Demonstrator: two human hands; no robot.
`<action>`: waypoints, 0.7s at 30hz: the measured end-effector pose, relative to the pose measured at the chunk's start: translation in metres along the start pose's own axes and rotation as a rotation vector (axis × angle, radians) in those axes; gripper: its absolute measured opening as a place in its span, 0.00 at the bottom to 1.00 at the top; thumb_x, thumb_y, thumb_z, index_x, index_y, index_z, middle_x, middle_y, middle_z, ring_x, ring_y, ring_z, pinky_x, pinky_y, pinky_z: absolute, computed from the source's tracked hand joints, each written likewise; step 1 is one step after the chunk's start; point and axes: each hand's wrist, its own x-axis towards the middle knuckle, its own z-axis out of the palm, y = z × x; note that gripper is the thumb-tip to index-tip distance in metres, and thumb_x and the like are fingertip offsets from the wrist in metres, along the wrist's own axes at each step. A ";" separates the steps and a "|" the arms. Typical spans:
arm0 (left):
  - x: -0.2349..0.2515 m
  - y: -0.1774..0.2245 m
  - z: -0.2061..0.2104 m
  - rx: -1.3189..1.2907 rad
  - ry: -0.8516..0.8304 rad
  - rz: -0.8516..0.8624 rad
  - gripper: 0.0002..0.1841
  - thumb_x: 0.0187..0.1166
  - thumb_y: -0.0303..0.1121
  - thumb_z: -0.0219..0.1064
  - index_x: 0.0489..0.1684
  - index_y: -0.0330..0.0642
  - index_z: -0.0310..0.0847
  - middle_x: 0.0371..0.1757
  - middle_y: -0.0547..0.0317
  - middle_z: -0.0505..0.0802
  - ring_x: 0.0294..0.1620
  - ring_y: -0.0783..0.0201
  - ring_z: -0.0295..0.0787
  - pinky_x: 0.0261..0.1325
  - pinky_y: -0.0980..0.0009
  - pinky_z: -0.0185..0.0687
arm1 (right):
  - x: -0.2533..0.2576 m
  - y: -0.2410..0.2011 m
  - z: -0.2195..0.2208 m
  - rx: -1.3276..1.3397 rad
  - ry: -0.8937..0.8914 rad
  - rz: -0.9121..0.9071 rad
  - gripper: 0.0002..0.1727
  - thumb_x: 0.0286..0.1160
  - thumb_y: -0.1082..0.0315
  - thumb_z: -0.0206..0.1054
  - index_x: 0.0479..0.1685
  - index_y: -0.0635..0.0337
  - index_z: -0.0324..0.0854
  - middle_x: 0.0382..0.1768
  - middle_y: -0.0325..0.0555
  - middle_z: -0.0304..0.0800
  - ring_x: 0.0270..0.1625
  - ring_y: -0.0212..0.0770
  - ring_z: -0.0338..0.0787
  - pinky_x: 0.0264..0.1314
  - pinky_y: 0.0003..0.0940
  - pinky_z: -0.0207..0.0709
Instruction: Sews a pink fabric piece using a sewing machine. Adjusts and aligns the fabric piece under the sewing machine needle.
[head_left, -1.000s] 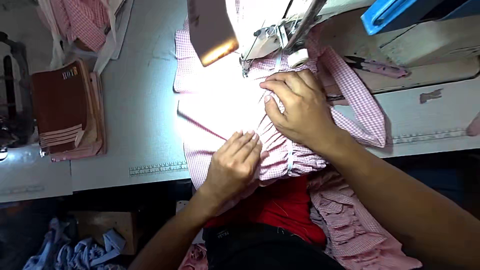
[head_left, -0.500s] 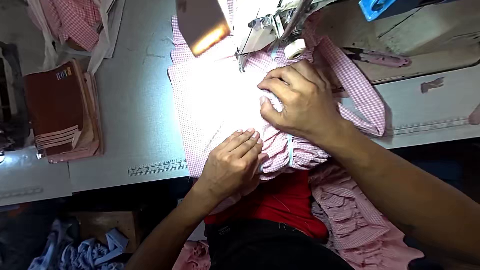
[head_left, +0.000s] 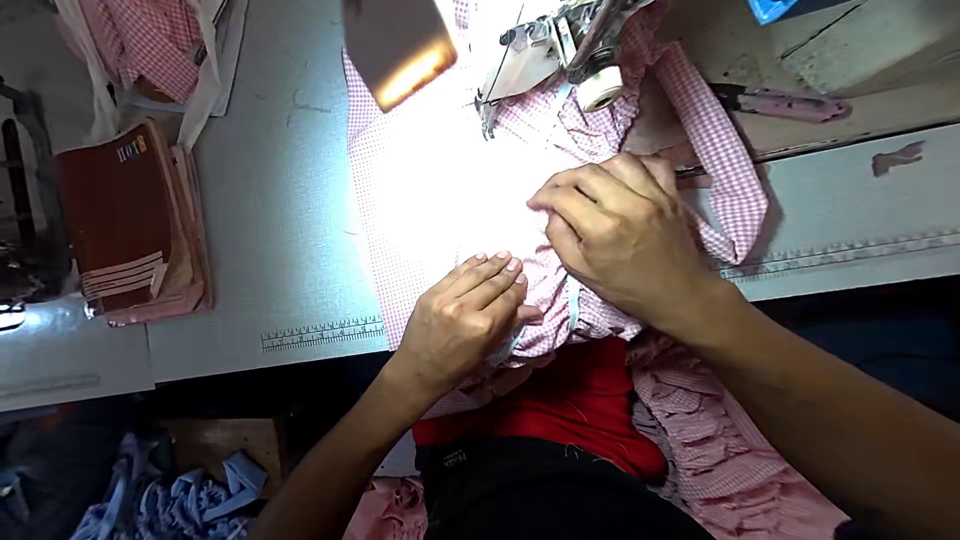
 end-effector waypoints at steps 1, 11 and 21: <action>0.000 0.000 0.000 0.001 0.000 -0.001 0.14 0.86 0.39 0.66 0.52 0.39 0.95 0.61 0.52 0.96 0.71 0.57 0.89 0.81 0.61 0.78 | 0.001 -0.001 -0.002 -0.016 -0.020 0.026 0.20 0.85 0.59 0.56 0.62 0.58 0.88 0.64 0.53 0.88 0.65 0.61 0.83 0.68 0.63 0.65; 0.003 -0.004 -0.002 -0.006 -0.012 -0.004 0.14 0.86 0.37 0.66 0.51 0.40 0.95 0.61 0.52 0.96 0.71 0.57 0.90 0.81 0.61 0.78 | 0.000 -0.002 -0.009 -0.036 -0.061 0.033 0.25 0.80 0.50 0.58 0.63 0.58 0.88 0.69 0.54 0.86 0.68 0.62 0.81 0.71 0.65 0.62; 0.005 -0.006 -0.004 0.029 -0.022 -0.005 0.16 0.86 0.41 0.66 0.53 0.40 0.95 0.61 0.52 0.96 0.72 0.57 0.89 0.81 0.61 0.78 | 0.000 0.000 -0.010 -0.058 -0.083 0.025 0.29 0.79 0.45 0.58 0.63 0.58 0.87 0.66 0.53 0.87 0.69 0.62 0.81 0.76 0.68 0.58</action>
